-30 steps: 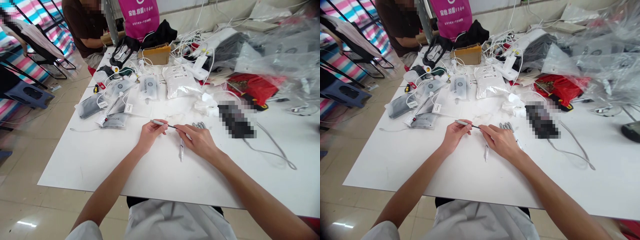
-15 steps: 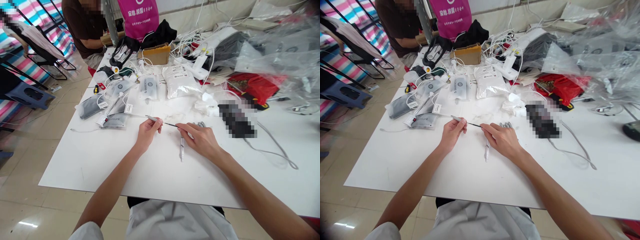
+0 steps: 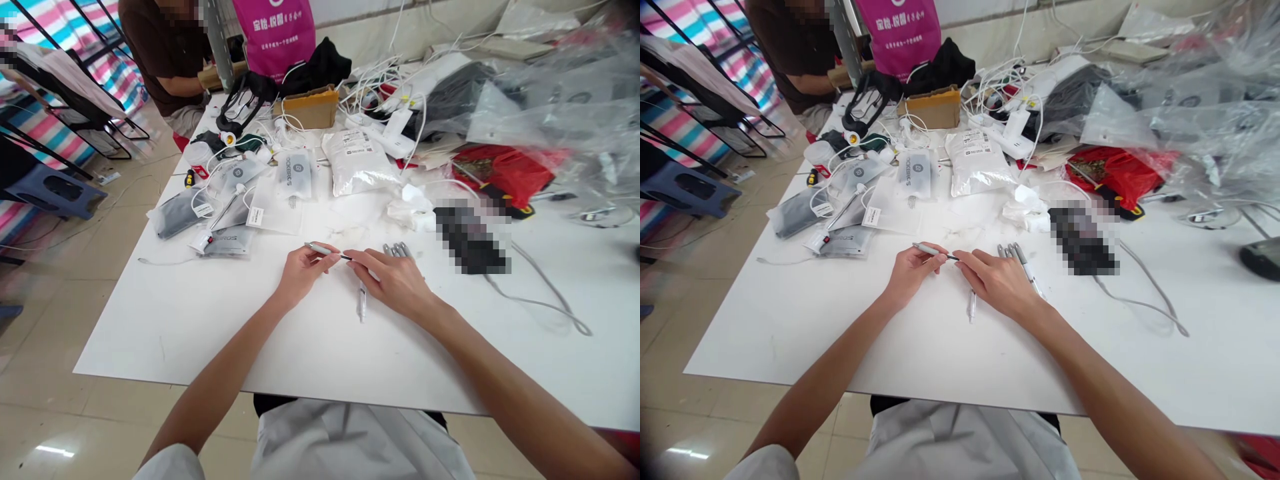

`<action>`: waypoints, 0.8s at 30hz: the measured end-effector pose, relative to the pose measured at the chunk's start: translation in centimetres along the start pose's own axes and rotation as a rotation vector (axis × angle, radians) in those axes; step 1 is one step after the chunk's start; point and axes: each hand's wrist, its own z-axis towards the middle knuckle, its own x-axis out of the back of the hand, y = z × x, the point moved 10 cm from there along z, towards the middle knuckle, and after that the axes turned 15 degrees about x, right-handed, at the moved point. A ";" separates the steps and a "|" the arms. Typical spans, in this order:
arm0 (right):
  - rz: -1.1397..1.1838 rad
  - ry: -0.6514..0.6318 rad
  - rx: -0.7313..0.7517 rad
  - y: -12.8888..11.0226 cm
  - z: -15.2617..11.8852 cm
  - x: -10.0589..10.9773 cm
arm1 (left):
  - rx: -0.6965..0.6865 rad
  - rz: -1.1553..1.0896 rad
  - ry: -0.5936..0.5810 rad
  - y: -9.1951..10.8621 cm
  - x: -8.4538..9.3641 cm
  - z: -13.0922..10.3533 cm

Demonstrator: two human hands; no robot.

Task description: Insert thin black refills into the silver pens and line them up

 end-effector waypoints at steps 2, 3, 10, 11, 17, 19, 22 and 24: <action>0.059 0.010 -0.054 0.3 -0.1 -0.1 | 0.011 0.003 -0.022 -0.4 -0.3 0.1; 0.107 0.025 -0.093 0.6 -0.2 -0.1 | 0.016 -0.009 -0.020 -0.5 -0.3 0.1; 0.450 0.260 -0.209 1.9 0.2 2.4 | 0.125 -0.303 -0.064 -1.1 0.0 0.4; 0.486 0.300 -0.233 2.2 0.1 2.6 | 0.142 -0.340 -0.074 -1.2 0.0 0.5; 0.639 0.608 -0.306 2.9 -0.5 4.1 | 0.234 -0.518 -0.098 -2.3 0.3 0.7; 0.631 0.668 -0.279 2.5 -0.6 4.5 | 0.266 -0.548 -0.118 -2.7 0.0 0.7; 0.604 0.695 -0.212 1.6 -0.6 4.8 | 0.304 -0.569 -0.181 -2.9 -0.9 0.5; 0.575 0.678 -0.176 1.3 -0.7 4.7 | 0.325 -0.591 -0.232 -2.9 -1.6 0.3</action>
